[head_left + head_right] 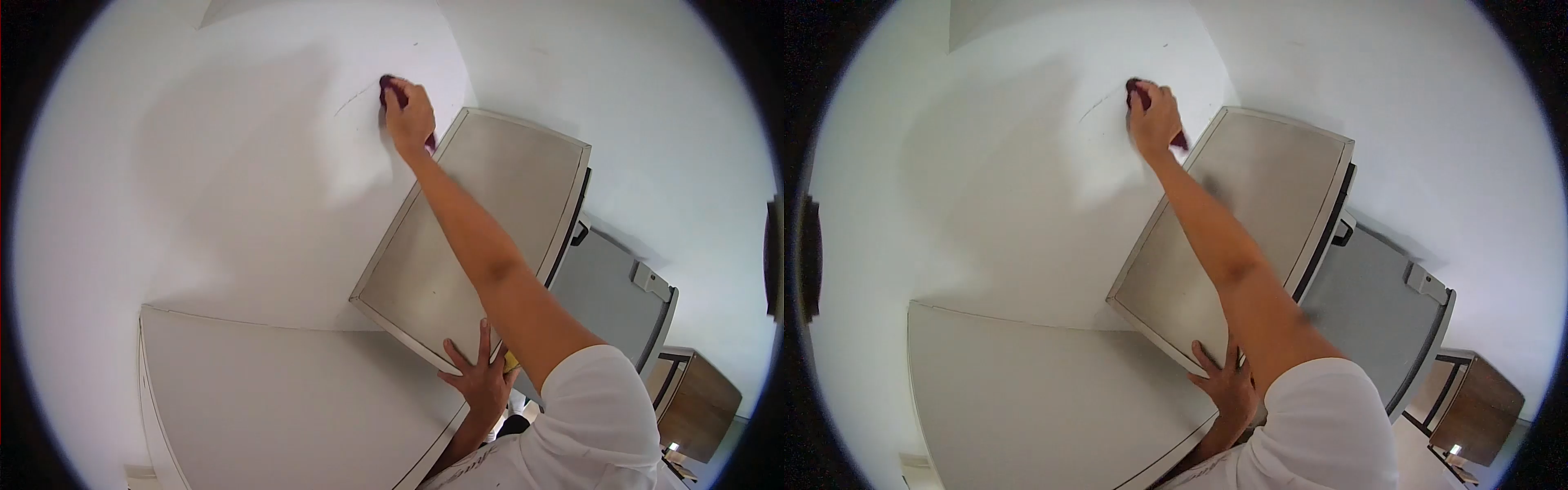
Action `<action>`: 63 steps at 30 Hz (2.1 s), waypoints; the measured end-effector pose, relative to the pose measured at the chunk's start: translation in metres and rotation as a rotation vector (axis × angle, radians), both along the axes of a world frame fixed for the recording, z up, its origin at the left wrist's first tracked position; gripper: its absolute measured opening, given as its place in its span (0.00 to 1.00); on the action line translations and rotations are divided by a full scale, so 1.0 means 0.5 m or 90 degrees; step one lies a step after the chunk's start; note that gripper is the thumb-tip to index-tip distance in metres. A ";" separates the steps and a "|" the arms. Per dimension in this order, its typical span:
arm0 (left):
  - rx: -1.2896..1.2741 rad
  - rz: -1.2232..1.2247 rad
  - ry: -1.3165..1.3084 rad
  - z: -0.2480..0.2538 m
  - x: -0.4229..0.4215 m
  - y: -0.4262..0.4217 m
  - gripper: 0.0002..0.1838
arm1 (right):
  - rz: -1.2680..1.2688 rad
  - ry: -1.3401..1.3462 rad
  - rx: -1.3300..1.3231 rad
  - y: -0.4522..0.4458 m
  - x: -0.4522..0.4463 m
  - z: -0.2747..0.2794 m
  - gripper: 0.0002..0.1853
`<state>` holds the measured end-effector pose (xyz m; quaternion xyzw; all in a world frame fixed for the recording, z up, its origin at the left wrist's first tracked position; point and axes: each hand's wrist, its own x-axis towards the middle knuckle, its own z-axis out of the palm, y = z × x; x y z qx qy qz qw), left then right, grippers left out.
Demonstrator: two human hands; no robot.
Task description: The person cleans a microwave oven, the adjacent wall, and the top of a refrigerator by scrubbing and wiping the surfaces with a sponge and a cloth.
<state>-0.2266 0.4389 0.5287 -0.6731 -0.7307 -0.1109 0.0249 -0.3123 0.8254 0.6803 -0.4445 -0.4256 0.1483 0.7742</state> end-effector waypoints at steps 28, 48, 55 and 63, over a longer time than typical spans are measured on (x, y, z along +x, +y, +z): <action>-0.068 0.018 -0.006 0.041 0.019 0.005 0.41 | 0.092 -0.160 0.072 -0.035 -0.009 0.011 0.08; -0.068 0.011 -0.005 0.031 0.015 0.003 0.43 | 0.014 -0.198 -0.009 0.019 0.028 0.026 0.08; -0.073 0.012 -0.037 0.043 0.021 0.005 0.40 | 0.070 -0.300 0.149 -0.088 -0.010 0.012 0.08; -0.054 -0.006 0.021 0.030 0.012 0.003 0.46 | -0.005 -0.174 0.040 -0.014 -0.011 0.031 0.09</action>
